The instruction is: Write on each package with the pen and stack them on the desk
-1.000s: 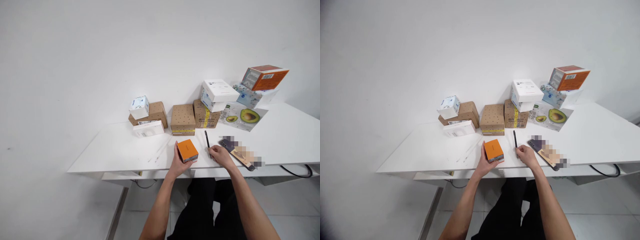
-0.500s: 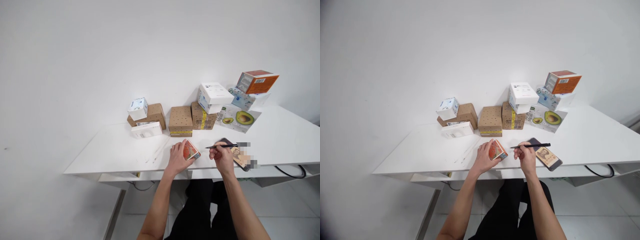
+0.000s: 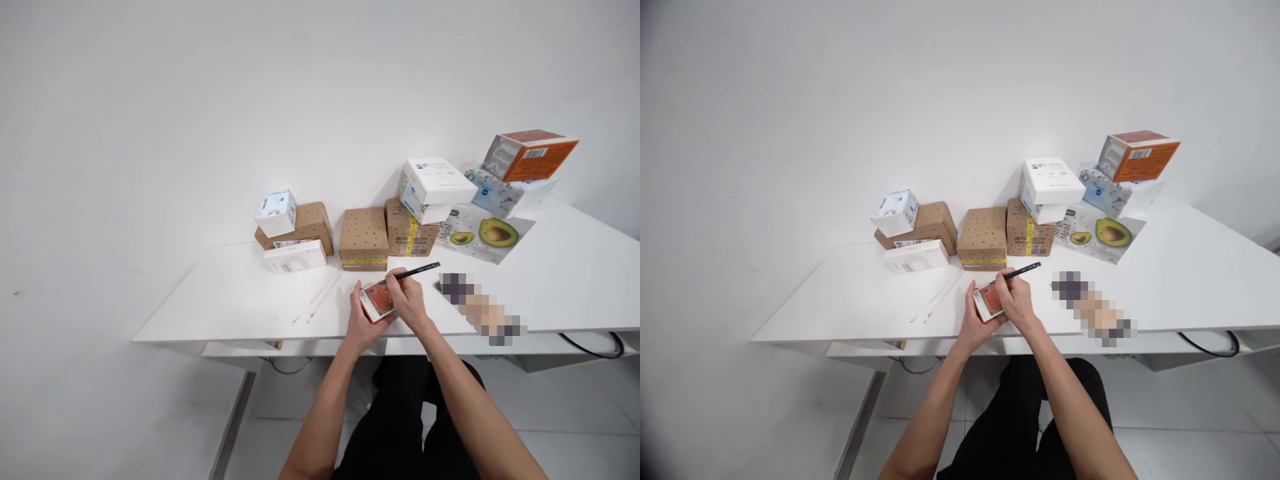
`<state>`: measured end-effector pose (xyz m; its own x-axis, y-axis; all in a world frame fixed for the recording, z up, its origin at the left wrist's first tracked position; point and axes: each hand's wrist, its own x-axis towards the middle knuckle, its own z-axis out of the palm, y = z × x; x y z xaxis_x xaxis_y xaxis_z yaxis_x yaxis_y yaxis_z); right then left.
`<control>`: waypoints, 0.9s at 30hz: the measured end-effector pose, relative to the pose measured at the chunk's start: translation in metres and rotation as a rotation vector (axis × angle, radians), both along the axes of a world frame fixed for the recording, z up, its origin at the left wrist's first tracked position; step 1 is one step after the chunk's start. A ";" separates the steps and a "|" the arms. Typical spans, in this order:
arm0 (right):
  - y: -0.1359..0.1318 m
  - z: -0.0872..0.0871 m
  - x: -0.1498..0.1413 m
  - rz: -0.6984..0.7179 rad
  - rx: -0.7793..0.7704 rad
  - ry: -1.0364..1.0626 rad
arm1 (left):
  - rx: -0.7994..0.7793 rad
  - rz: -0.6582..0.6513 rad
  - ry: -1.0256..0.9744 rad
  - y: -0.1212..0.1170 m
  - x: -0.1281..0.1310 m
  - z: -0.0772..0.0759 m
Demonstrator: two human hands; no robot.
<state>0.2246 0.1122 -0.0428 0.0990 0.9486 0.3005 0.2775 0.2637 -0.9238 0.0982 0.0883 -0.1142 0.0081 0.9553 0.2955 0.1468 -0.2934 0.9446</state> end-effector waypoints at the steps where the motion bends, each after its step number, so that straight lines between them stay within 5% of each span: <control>1: 0.002 -0.003 -0.001 0.012 0.003 -0.064 | 0.007 0.008 0.019 0.000 0.000 0.000; 27: 0.006 -0.009 0.001 0.191 -0.034 -0.284 | 0.089 0.039 0.139 0.002 -0.003 0.000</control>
